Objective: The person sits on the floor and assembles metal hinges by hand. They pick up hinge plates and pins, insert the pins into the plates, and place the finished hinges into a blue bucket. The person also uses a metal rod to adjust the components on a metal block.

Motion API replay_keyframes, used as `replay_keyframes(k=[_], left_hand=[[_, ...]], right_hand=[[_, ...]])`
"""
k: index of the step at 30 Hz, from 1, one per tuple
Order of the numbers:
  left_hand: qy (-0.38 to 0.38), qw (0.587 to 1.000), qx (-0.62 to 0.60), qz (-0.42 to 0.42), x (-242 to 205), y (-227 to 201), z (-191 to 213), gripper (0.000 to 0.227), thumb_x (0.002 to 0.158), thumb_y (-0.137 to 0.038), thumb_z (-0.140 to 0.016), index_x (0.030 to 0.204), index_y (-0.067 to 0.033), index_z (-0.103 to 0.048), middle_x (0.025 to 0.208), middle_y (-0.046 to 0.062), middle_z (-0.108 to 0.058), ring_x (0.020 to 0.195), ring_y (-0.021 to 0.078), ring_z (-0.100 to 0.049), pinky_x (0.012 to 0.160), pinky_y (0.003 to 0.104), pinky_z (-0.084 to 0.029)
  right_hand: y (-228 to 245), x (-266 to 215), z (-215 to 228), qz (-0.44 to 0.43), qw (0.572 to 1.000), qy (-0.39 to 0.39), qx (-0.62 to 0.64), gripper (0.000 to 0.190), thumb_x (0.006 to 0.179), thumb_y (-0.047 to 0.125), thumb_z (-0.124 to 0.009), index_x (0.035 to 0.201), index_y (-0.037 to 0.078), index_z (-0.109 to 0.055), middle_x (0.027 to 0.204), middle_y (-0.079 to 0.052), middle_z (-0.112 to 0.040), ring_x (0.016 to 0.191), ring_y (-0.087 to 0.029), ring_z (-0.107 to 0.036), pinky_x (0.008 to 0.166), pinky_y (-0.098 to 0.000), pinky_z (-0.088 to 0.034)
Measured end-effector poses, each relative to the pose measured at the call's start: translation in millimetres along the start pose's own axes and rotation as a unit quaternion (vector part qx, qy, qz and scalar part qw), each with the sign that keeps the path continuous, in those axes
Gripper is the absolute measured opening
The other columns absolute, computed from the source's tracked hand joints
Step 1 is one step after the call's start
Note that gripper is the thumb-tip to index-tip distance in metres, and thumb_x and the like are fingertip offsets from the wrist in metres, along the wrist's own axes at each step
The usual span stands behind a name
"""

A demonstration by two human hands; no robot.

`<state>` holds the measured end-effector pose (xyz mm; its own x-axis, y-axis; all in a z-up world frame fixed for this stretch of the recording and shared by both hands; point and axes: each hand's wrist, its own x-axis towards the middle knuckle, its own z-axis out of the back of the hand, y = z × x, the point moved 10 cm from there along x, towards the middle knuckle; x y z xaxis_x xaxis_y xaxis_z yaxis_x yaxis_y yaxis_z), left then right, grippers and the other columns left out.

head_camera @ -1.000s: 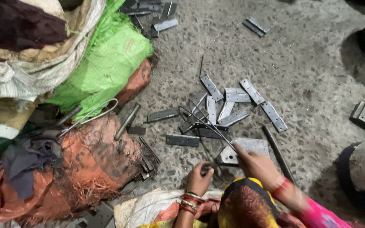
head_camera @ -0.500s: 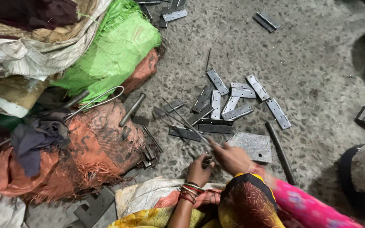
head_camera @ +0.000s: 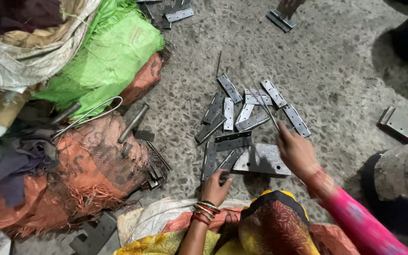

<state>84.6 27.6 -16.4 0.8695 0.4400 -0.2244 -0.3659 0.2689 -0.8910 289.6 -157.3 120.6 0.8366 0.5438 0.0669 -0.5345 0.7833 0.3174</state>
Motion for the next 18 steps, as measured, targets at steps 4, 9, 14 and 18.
replay_keyframes(k=[4, 9, 14, 18], left_hand=[[-0.003, 1.0, -0.004, 0.009, 1.4, 5.8, 1.5, 0.032, 0.087, -0.023, -0.073, 0.113, -0.0066, -0.07, 0.102, 0.011, -0.079, 0.091, 0.0262, -0.078, 0.081, 0.037, -0.06], [-0.008, 1.0, 0.013, 0.004, 3.9, 0.9, 3.8, 0.032, 0.087, -0.025, -0.073, 0.114, -0.0078, -0.071, 0.099, 0.013, -0.079, 0.092, 0.0281, -0.077, 0.081, 0.038, -0.06], [-0.004, 0.999, 0.031, -0.011, -0.4, -5.5, 4.0, 0.031, 0.088, -0.024, -0.073, 0.114, -0.0082, -0.07, 0.1, 0.014, -0.077, 0.092, 0.0302, -0.076, 0.081, 0.04, -0.059], [-0.008, 1.0, 0.021, -0.011, 0.7, -6.4, 9.9, 0.03, 0.087, -0.024, -0.072, 0.113, -0.0082, -0.07, 0.098, 0.014, -0.078, 0.09, 0.029, -0.077, 0.08, 0.039, -0.06]], right_hand=[[20.9, 23.7, -59.1, 0.02, 0.999, -0.024, -0.033, 0.053, 0.104, 0.034, -0.052, 0.153, 0.016, -0.041, 0.086, -0.023, -0.066, 0.064, -0.043, -0.063, 0.055, -0.0546, -0.05], [16.2, -72.8, -57.7, 0.041, 0.994, 0.099, -0.03, 0.067, 0.094, 0.038, -0.057, 0.155, 0.023, -0.035, 0.081, -0.02, -0.066, 0.059, -0.042, -0.064, 0.053, -0.0526, -0.051], [-2.7, -115.9, -9.9, 0.098, 0.988, 0.002, 0.121, 0.045, 0.095, 0.035, -0.06, 0.138, 0.021, -0.053, 0.087, -0.018, -0.069, 0.066, -0.037, -0.067, 0.058, -0.0475, -0.054], [-55.9, -53.1, 0.9, -0.043, 0.995, -0.093, 0.022, 0.046, 0.099, 0.031, -0.057, 0.143, 0.016, -0.056, 0.075, -0.021, -0.066, 0.065, -0.042, -0.063, 0.059, -0.0544, -0.05]])
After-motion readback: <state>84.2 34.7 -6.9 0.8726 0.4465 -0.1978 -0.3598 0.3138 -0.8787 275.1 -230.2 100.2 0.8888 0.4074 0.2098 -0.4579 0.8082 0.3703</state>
